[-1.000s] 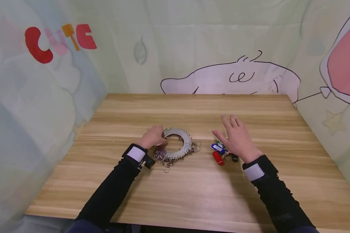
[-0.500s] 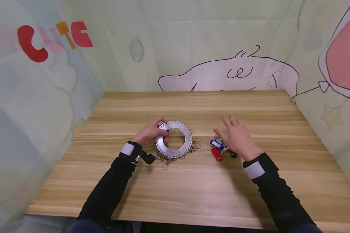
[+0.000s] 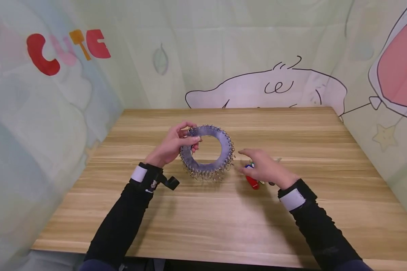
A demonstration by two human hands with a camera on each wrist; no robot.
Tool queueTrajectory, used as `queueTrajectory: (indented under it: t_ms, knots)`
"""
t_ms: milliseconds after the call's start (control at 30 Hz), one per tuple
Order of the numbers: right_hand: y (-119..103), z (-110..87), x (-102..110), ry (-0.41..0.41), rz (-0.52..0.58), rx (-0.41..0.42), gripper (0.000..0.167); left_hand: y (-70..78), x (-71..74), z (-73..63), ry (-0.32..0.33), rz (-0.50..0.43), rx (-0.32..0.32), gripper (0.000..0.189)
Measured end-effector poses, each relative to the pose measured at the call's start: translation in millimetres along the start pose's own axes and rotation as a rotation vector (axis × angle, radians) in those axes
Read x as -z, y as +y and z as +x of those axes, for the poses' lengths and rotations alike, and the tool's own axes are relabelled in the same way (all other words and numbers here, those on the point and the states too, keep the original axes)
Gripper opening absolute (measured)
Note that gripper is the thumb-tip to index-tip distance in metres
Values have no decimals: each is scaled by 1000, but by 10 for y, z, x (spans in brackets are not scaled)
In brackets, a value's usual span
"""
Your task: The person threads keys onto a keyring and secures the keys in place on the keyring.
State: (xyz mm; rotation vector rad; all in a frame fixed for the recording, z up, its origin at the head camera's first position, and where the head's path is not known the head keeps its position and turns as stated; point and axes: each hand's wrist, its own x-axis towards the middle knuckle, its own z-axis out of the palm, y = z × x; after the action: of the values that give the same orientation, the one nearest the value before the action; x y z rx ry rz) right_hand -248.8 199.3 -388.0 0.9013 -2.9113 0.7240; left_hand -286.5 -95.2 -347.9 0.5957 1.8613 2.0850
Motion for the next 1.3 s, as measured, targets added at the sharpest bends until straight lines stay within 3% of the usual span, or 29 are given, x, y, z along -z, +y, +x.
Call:
queueTrajectory:
  t_ms: [133, 267, 367, 467, 533, 700, 1000, 1300]
  knots:
    - [-90, 39, -15, -65, 242, 36, 72, 194, -78, -17, -7, -62, -57, 29]
    - [-158, 102, -55, -143, 578, -6, 79, 337, -146, -38, 11, -77, -102, 30]
    - [-213, 145, -94, -181, 766, -65, 72, 413, -172, -62, 23, -93, -123, 30]
    - [-263, 174, -120, -193, 856, -87, 54, 465, -176, -79, 33, -105, -133, 30]
    - [-292, 187, -124, -193, 884, -86, 43, 488, -169, -86, 39, -109, -141, 29]
    - [-316, 192, -128, -197, 928, -82, 34, 501, -127, -101, 56, -128, -140, 29]
    - [-254, 178, -113, -217, 954, -100, 33, 487, -66, -91, 86, -191, -108, 29]
    - [-290, 203, -132, -148, 894, -165, 42, 481, -80, -39, 122, -191, -77, 25]
